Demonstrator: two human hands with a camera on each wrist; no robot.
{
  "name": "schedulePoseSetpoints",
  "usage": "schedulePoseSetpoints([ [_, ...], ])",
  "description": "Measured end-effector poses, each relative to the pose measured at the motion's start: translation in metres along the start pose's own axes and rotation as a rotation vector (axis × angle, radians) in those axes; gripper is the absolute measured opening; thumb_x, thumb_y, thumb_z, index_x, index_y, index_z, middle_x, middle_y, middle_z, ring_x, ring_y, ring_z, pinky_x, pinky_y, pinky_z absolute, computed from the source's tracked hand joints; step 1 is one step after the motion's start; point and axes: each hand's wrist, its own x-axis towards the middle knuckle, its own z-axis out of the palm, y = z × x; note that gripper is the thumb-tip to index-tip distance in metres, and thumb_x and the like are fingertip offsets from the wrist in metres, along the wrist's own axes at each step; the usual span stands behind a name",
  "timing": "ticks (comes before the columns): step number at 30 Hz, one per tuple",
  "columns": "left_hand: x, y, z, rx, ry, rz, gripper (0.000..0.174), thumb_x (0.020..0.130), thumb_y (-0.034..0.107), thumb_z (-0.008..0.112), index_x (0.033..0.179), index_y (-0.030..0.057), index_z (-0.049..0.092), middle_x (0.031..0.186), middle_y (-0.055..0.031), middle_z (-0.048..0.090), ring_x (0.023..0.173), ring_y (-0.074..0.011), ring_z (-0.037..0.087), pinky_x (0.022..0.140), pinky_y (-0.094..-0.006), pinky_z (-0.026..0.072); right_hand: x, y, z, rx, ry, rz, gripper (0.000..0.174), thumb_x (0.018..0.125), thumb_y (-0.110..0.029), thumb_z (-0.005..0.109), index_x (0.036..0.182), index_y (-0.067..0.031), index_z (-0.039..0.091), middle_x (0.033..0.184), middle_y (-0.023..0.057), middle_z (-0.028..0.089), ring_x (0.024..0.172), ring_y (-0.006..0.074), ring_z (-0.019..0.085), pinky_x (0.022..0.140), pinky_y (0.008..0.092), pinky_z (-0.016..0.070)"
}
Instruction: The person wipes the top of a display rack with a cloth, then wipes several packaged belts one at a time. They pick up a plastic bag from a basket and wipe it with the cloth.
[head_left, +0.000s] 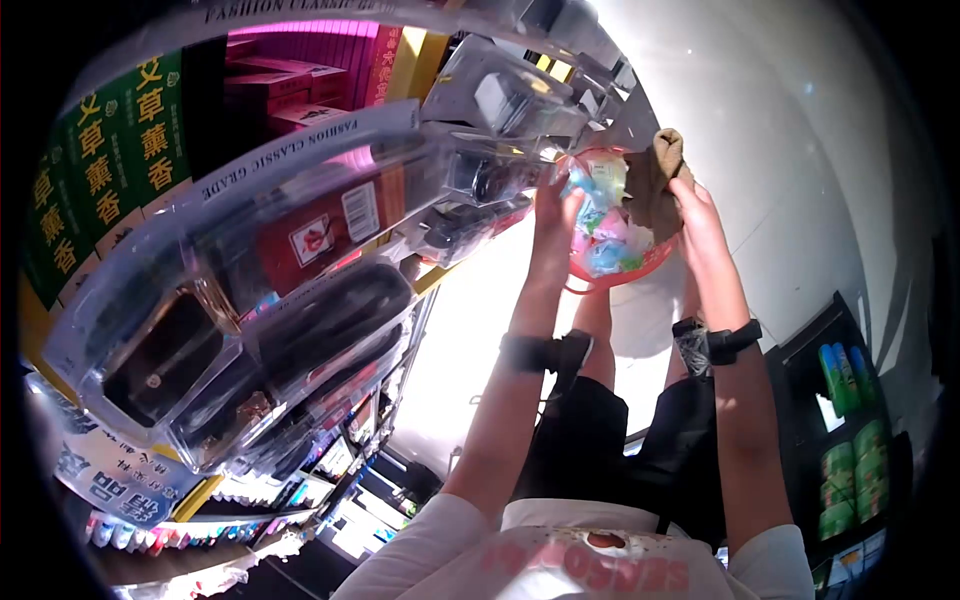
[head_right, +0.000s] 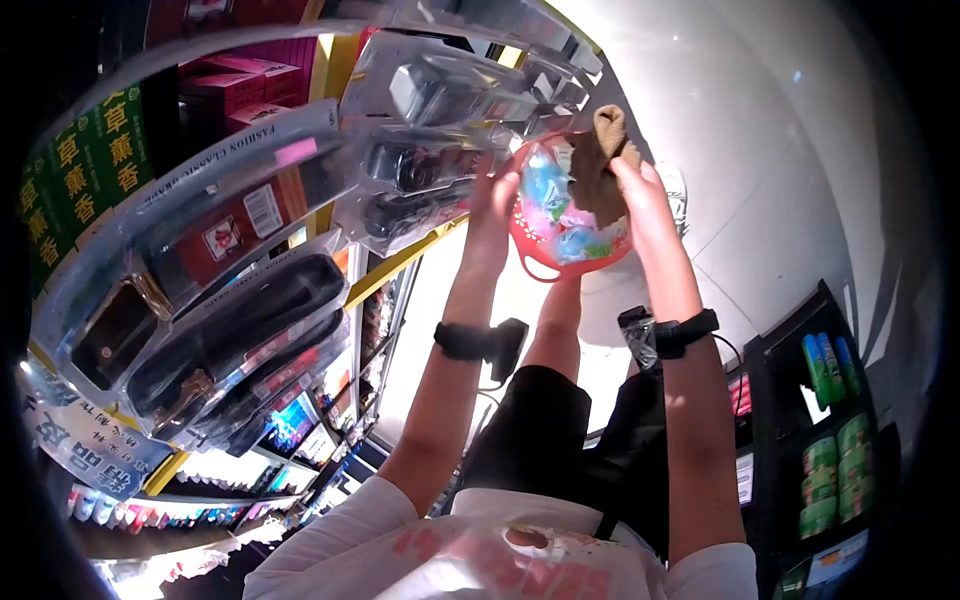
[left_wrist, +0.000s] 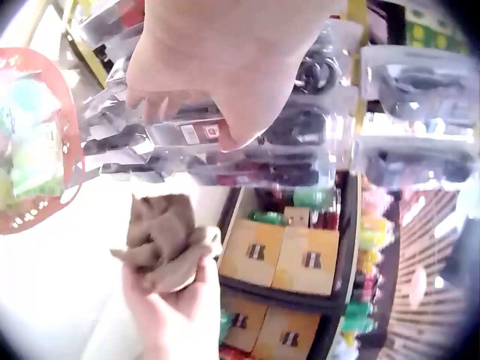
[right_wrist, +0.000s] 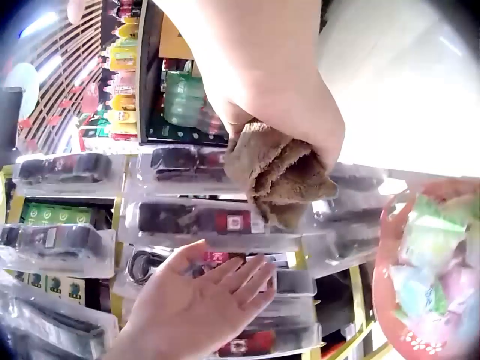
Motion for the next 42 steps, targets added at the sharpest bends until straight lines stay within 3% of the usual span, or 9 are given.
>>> schedulePoseSetpoints([
  [5, 0.042, 0.016, 0.020, -0.520, 0.195, -0.149, 0.057, 0.081, -0.001, 0.046, 0.129, 0.0172, 0.022, 0.106, -0.0073, 0.045, 0.100, -0.0161, 0.044, 0.094, -0.0366, 0.0360, 0.012, -0.056, -0.020, -0.173, -0.032, 0.026, 0.028, 0.082, -0.012, 0.048, 0.106, 0.0016, 0.051, 0.099, 0.0069, 0.057, 0.090, 0.0139, 0.055, 0.080, 0.0272, 0.0424],
  [9, 0.058, 0.039, 0.025, -0.346, 0.115, 0.185, 0.037, 0.074, -0.001, 0.061, 0.110, -0.0007, 0.049, 0.107, -0.0063, 0.054, 0.097, -0.0157, 0.050, 0.085, -0.0266, 0.0370, 0.018, -0.077, -0.019, -0.255, -0.093, 0.031, 0.030, 0.081, -0.011, 0.048, 0.108, 0.0024, 0.050, 0.100, 0.0067, 0.057, 0.090, 0.0138, 0.054, 0.080, 0.0261, 0.0419],
  [14, 0.061, 0.037, 0.026, -0.235, 0.244, 0.060, 0.049, 0.073, 0.000, 0.063, 0.117, 0.0000, 0.041, 0.110, -0.0078, 0.052, 0.098, -0.0163, 0.049, 0.086, -0.0257, 0.0347, 0.016, -0.094, -0.001, -0.362, -0.177, 0.040, 0.034, 0.078, -0.008, 0.049, 0.110, 0.0021, 0.049, 0.101, 0.0069, 0.056, 0.090, 0.0127, 0.054, 0.080, 0.0247, 0.0416],
  [17, 0.066, 0.020, 0.030, -0.185, 0.282, 0.449, 0.074, 0.066, -0.005, 0.064, 0.126, 0.0024, 0.022, 0.121, -0.0162, 0.040, 0.110, -0.0218, 0.040, 0.093, -0.0298, 0.0295, 0.013, -0.102, 0.010, -0.452, -0.272, 0.018, 0.037, 0.079, -0.007, 0.046, 0.115, 0.0019, 0.044, 0.103, 0.0069, 0.054, 0.093, 0.0126, 0.053, 0.083, 0.0255, 0.0410],
  [26, 0.058, 0.037, 0.052, -0.042, 0.376, 0.443, 0.072, 0.063, 0.006, 0.073, 0.121, 0.0075, 0.031, 0.102, -0.0061, 0.050, 0.094, -0.0160, 0.048, 0.081, -0.0278, 0.0382, -0.023, -0.106, 0.060, -0.508, -0.338, -0.119, 0.035, 0.074, -0.004, 0.051, 0.108, 0.0025, 0.050, 0.094, 0.0045, 0.057, 0.086, 0.0102, 0.053, 0.076, 0.0229, 0.0418],
  [29, 0.055, 0.054, 0.053, -0.227, 0.380, 0.209, 0.061, 0.064, 0.008, 0.072, 0.116, 0.0067, 0.040, 0.096, -0.0045, 0.051, 0.089, -0.0156, 0.049, 0.080, -0.0289, 0.0387, -0.032, -0.107, 0.076, -0.611, -0.355, -0.285, 0.036, 0.074, -0.004, 0.050, 0.110, 0.0009, 0.050, 0.093, 0.0061, 0.058, 0.086, 0.0107, 0.054, 0.077, 0.0227, 0.0415],
  [32, 0.050, 0.050, 0.054, -0.071, 0.369, 0.494, 0.047, 0.071, 0.012, 0.064, 0.113, 0.0042, 0.044, 0.104, -0.0062, 0.052, 0.091, -0.0154, 0.050, 0.078, -0.0271, 0.0405, -0.041, -0.115, 0.097, -0.757, -0.324, -0.514, 0.041, 0.070, -0.004, 0.055, 0.111, -0.0022, 0.051, 0.097, 0.0079, 0.059, 0.088, 0.0151, 0.055, 0.078, 0.0261, 0.0426],
  [34, 0.049, 0.058, 0.046, -0.066, 0.224, 0.408, 0.058, 0.066, 0.007, 0.069, 0.116, -0.0007, 0.040, 0.111, -0.0098, 0.050, 0.100, -0.0175, 0.050, 0.085, -0.0281, 0.0409, -0.036, -0.116, 0.112, -1.081, -0.305, -1.056, 0.043, 0.065, -0.006, 0.060, 0.107, -0.0053, 0.054, 0.106, 0.0083, 0.056, 0.096, 0.0202, 0.052, 0.081, 0.0306, 0.0432],
  [42, 0.035, 0.048, 0.038, -0.314, 0.185, 0.381, 0.057, 0.067, 0.007, 0.068, 0.116, -0.0008, 0.039, 0.112, -0.0098, 0.050, 0.100, -0.0174, 0.050, 0.085, -0.0279, 0.0407, -0.029, -0.081, 0.172, -1.443, -0.292, -1.253, 0.040, 0.063, -0.014, 0.062, 0.102, -0.0075, 0.056, 0.115, 0.0054, 0.049, 0.107, 0.0272, 0.043, 0.090, 0.0342, 0.0385],
])
